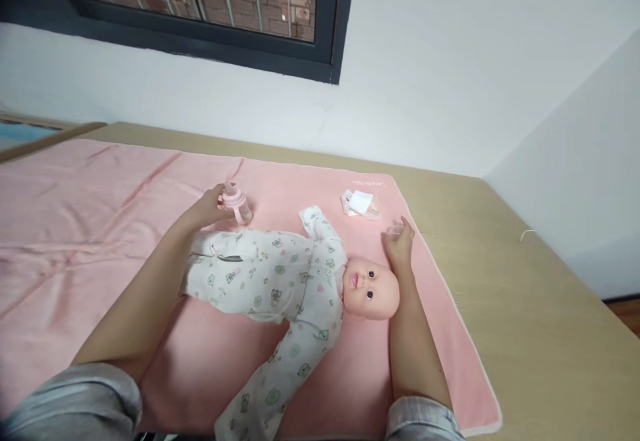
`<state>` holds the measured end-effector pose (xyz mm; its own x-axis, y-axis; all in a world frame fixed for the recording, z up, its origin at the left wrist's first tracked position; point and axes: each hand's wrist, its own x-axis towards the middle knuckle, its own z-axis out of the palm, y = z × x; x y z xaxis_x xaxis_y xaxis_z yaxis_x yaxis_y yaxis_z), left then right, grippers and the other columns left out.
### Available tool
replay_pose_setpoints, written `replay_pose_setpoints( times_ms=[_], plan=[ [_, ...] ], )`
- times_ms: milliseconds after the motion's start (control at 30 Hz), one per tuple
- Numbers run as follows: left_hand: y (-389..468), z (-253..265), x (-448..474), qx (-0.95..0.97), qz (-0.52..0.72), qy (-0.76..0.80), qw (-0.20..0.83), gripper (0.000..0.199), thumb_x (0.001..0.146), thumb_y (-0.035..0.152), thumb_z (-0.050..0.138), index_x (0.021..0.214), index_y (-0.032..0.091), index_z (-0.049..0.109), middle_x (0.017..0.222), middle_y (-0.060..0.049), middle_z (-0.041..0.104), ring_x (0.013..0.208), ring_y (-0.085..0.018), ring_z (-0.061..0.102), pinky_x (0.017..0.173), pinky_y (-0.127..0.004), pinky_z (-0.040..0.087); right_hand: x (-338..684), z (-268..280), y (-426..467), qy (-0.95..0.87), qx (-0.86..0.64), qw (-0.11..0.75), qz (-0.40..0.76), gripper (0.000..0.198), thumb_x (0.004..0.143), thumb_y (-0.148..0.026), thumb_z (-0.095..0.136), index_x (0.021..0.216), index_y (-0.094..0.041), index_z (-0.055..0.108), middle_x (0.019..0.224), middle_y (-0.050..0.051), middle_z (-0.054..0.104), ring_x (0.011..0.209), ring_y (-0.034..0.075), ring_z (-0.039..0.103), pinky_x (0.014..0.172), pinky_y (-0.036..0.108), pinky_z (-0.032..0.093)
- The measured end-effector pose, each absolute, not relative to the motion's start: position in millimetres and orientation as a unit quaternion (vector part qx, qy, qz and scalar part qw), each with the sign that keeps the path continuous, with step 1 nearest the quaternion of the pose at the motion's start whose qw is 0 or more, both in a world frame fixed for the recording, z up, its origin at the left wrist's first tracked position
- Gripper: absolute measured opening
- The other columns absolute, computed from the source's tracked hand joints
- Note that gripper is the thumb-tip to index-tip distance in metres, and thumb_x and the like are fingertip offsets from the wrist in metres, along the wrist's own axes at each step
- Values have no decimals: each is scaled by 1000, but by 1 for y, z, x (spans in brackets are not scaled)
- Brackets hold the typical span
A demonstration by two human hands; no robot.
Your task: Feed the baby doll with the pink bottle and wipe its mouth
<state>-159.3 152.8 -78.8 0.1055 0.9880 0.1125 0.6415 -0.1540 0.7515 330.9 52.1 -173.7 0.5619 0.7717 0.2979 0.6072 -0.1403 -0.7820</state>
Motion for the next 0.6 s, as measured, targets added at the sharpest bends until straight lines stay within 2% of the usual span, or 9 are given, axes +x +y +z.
replay_pose_setpoints(
  times_ms=[133,267,367,467,600],
  plan=[
    [156,-86,-157,700,323,577,270,61,57,34,74,112,19,55,107,-8,65,101,-31,62,91,-41,49,333,-173,50,-445,-765,461,60,91,63,-43,66,144,-12,38,136,22,46,129,32,45,113,44,35],
    [155,-89,-158,691,343,576,269,54,59,35,70,108,20,52,96,-6,65,92,-30,63,86,-43,50,333,-172,49,-425,-780,455,64,86,61,-45,69,137,-11,47,128,21,52,122,34,50,109,47,39],
    [152,-84,-154,691,384,553,262,59,61,42,69,112,18,51,104,-7,64,99,-30,63,89,-42,50,335,-175,50,-401,-773,486,76,85,58,-48,73,132,-13,50,127,18,56,118,33,53,107,48,40],
    [141,-70,-142,692,435,515,259,69,65,48,70,122,16,47,119,-10,61,106,-27,62,94,-39,50,336,-172,51,-367,-728,566,124,89,59,-51,75,136,-17,45,127,15,58,112,28,59,103,48,44],
    [112,-47,-118,687,522,425,276,72,69,37,75,132,16,45,134,-13,54,121,-28,57,107,-40,43,330,-134,50,-381,-634,658,140,79,64,-52,75,130,-16,50,129,16,59,108,25,62,99,46,48]
  ],
)
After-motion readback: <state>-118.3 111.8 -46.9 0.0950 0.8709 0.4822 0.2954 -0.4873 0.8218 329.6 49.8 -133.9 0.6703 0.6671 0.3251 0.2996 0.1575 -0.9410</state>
